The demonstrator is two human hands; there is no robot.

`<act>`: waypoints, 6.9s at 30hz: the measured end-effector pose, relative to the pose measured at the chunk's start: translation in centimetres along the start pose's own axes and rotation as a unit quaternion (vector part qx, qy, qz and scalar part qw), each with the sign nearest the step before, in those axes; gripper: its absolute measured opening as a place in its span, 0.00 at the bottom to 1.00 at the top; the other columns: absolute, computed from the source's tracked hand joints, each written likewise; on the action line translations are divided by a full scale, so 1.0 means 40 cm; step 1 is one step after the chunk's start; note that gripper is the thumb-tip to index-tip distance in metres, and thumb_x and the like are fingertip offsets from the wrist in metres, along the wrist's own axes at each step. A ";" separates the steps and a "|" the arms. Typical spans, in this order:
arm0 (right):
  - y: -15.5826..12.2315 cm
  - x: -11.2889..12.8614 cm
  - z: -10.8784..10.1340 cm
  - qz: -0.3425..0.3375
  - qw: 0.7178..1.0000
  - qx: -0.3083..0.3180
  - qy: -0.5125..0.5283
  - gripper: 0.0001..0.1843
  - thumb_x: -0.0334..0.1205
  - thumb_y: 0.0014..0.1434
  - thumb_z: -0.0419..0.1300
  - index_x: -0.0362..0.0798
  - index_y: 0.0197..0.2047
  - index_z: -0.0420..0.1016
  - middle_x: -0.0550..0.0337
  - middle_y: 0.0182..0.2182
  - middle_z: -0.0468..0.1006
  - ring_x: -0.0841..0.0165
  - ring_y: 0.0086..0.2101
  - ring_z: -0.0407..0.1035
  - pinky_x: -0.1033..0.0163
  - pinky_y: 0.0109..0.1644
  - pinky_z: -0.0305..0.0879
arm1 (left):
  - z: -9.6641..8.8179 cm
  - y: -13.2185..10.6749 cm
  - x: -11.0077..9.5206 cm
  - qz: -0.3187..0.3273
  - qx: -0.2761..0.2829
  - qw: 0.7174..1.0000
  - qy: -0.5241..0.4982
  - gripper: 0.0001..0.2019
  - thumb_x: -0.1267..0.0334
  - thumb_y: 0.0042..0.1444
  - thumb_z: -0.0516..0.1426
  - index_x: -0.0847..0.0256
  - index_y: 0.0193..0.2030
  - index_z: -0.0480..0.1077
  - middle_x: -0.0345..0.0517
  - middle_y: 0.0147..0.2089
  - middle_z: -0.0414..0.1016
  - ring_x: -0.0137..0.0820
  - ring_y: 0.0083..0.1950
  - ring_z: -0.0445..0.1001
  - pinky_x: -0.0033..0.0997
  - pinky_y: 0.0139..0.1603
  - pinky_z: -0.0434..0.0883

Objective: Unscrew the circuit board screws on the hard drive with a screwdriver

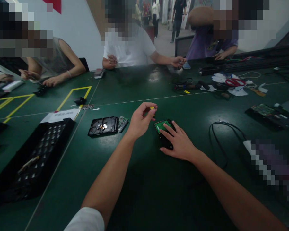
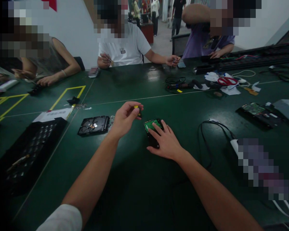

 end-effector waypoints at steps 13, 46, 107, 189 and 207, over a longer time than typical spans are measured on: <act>-0.002 -0.001 0.005 -0.008 1.000 -0.013 -0.003 0.46 0.71 0.65 0.56 0.54 0.77 0.61 0.51 0.78 0.55 0.34 0.76 0.37 0.26 0.73 0.49 | 0.011 0.000 -0.002 -0.027 0.035 0.993 -0.112 0.13 0.54 0.71 0.58 0.56 0.56 0.76 0.48 0.49 0.76 0.32 0.51 0.77 0.34 0.47 0.84; 0.001 -0.001 0.005 -0.001 1.000 -0.003 0.003 0.47 0.73 0.64 0.55 0.55 0.77 0.60 0.51 0.78 0.53 0.34 0.76 0.38 0.27 0.73 0.50 | 0.001 -0.001 0.000 -0.016 -0.074 0.994 0.080 0.15 0.52 0.59 0.70 0.59 0.42 0.72 0.44 0.40 0.76 0.30 0.40 0.77 0.24 0.31 0.76; 0.001 0.002 0.004 0.002 1.000 0.000 -0.002 0.47 0.72 0.65 0.55 0.52 0.77 0.61 0.50 0.78 0.54 0.34 0.76 0.38 0.28 0.73 0.50 | 0.000 0.006 0.002 -0.088 -0.099 0.988 -0.083 0.14 0.54 0.60 0.68 0.62 0.43 0.75 0.49 0.42 0.78 0.32 0.41 0.77 0.27 0.33 0.80; 0.001 -0.002 -0.002 0.015 1.000 0.000 0.011 0.45 0.69 0.63 0.58 0.55 0.76 0.62 0.51 0.78 0.55 0.36 0.76 0.36 0.28 0.74 0.49 | 0.016 0.000 -0.023 -0.055 -0.028 0.998 -0.020 0.17 0.49 0.69 0.59 0.58 0.54 0.78 0.48 0.48 0.78 0.33 0.45 0.78 0.33 0.43 0.85; 0.002 -0.002 0.002 0.016 1.000 0.004 0.013 0.45 0.71 0.64 0.56 0.56 0.76 0.62 0.52 0.78 0.54 0.35 0.76 0.35 0.27 0.73 0.52 | 0.017 0.002 -0.005 -0.037 -0.041 0.997 -0.058 0.17 0.52 0.63 0.66 0.58 0.52 0.73 0.45 0.44 0.78 0.31 0.43 0.78 0.29 0.38 0.80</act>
Point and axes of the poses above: each hand's wrist, its own y-axis towards the middle knuckle, its own z-axis out of the palm, x = y × z, the point moved 2 cm from there along y, towards the middle knuckle
